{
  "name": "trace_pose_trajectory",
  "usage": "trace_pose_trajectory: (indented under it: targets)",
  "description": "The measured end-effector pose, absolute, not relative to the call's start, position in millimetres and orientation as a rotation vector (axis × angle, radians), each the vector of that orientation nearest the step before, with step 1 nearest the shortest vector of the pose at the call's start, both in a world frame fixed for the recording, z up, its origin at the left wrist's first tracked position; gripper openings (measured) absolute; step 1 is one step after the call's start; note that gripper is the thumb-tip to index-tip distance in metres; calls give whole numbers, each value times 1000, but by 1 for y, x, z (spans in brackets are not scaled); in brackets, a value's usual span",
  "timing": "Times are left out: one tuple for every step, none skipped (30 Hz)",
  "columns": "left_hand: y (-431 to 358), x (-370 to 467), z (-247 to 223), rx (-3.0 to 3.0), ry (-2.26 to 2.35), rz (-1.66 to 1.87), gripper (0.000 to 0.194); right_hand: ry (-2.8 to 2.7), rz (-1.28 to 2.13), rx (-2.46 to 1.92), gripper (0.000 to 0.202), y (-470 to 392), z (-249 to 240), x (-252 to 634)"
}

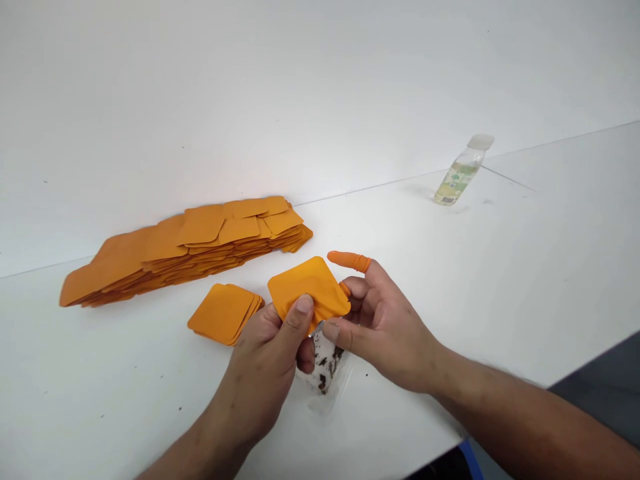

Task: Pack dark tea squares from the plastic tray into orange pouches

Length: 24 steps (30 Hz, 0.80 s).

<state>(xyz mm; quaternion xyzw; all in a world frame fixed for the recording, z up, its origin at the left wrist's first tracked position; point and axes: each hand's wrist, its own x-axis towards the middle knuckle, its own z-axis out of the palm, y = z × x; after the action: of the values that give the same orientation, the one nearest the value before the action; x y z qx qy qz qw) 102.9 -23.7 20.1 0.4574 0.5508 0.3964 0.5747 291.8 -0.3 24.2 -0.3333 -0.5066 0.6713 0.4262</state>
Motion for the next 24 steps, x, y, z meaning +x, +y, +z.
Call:
trace_pose_trajectory:
  targets:
    - [-24, 105, 20, 1051, 1287, 948, 56, -1265, 1666, -829, 69, -1, 23, 290]
    - [-24, 106, 21, 1027, 1282, 969, 55, -1265, 1658, -819, 69, -2, 23, 289]
    - [-24, 108, 21, 1001, 1274, 988, 54, -1268, 1651, -804, 68, -2, 22, 288]
    - [-25, 110, 22, 975, 1266, 1003, 53, -1270, 1650, -778, 67, -2, 21, 287]
    - [-25, 112, 23, 953, 1260, 1015, 52, -1268, 1657, -741, 66, -3, 21, 286]
    - [-25, 114, 24, 934, 1257, 1025, 52, -1262, 1669, -702, 65, -3, 20, 285]
    - [-25, 115, 25, 919, 1253, 1032, 51, -1252, 1679, -668, 64, -3, 19, 284]
    - [-25, 116, 26, 906, 1249, 1036, 51, -1242, 1684, -643, 64, -4, 19, 283]
    - [-25, 116, 26, 895, 1248, 1039, 50, -1230, 1683, -626, 63, -4, 18, 282]
    - [-26, 117, 26, 888, 1244, 1043, 50, -1217, 1684, -605, 63, -5, 18, 280]
    - [-27, 117, 26, 890, 1239, 1049, 49, -1199, 1693, -581, 61, -5, 18, 279]
    - [-28, 118, 25, 905, 1233, 1054, 49, -1175, 1711, -547, 58, -5, 18, 278]
    - [-29, 118, 24, 931, 1229, 1058, 49, -1146, 1735, -511, 55, -5, 18, 278]
    - [-31, 119, 23, 965, 1226, 1058, 50, -1113, 1757, -483, 52, -5, 18, 277]
    - [-32, 119, 22, 1001, 1220, 1049, 51, -1081, 1774, -468, 49, -5, 18, 277]
    - [-34, 119, 22, 1033, 1208, 1034, 54, -1056, 1779, -471, 48, -5, 19, 277]
    - [-35, 119, 22, 1061, 1191, 1011, 56, -1039, 1769, -494, 47, -4, 19, 278]
    - [-35, 119, 22, 1078, 1169, 987, 58, -1030, 1748, -531, 46, -3, 19, 278]
    - [-34, 118, 24, 1081, 1144, 970, 58, -1027, 1725, -579, 44, -2, 19, 279]
    - [-33, 117, 25, 1063, 1118, 971, 55, -1028, 1703, -628, 42, -1, 19, 281]
    - [-32, 116, 27, 1013, 1110, 995, 51, -1031, 1688, -676, 41, 0, 19, 282]
    - [-30, 114, 29, 944, 1116, 1033, 47, -1040, 1684, -719, 41, 1, 20, 283]
    - [-27, 113, 31, 868, 1132, 1075, 44, -1055, 1693, -756, 43, 3, 21, 284]
    - [-25, 112, 33, 797, 1152, 1112, 42, -1074, 1712, -785, 47, 4, 22, 286]
